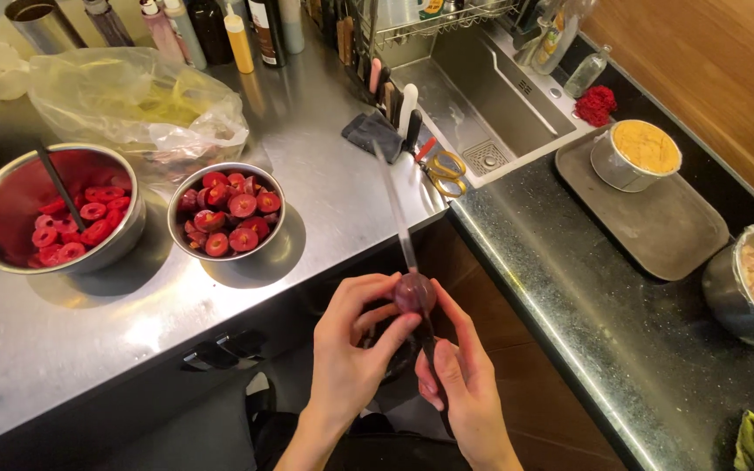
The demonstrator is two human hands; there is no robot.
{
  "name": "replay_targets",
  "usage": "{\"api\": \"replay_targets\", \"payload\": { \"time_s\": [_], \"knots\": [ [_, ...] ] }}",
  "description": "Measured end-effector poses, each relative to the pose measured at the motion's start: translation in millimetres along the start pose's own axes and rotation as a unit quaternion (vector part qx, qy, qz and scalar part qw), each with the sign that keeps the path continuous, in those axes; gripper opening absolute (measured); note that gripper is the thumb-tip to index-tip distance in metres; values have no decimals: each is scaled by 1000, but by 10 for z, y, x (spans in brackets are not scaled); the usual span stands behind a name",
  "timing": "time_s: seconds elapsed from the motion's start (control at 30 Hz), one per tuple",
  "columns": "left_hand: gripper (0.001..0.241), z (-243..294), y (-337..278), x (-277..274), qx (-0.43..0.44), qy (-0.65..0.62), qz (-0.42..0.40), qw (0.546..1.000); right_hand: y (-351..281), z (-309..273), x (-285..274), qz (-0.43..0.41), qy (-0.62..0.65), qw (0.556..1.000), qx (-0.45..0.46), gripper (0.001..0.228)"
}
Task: Peeling and pitting fruit using a kitchen knife and sorting them into bowls.
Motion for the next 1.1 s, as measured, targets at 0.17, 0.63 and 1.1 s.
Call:
{"api": "replay_targets", "payload": {
  "time_s": [0.17,0.63,1.1],
  "knots": [
    [43,-42,22,-90,164,206,13,965,27,-71,-3,23,26,999,29,70],
    [43,127,24,-21,-48,-16,10,999,21,-32,-33,-40,2,999,22,86],
    [45,111,-6,-31,-65,-61,6,996,-13,111,-91,-52,0,997,-61,85]
  ]
}}
Point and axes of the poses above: each hand's wrist, its own y-axis towards the middle knuckle, its own x-axis out of the palm, z = x × y, the point moved 1 cm from there along y, towards the middle knuckle, and after that the axes turned 15 degrees about y, right-handed, at the moved point
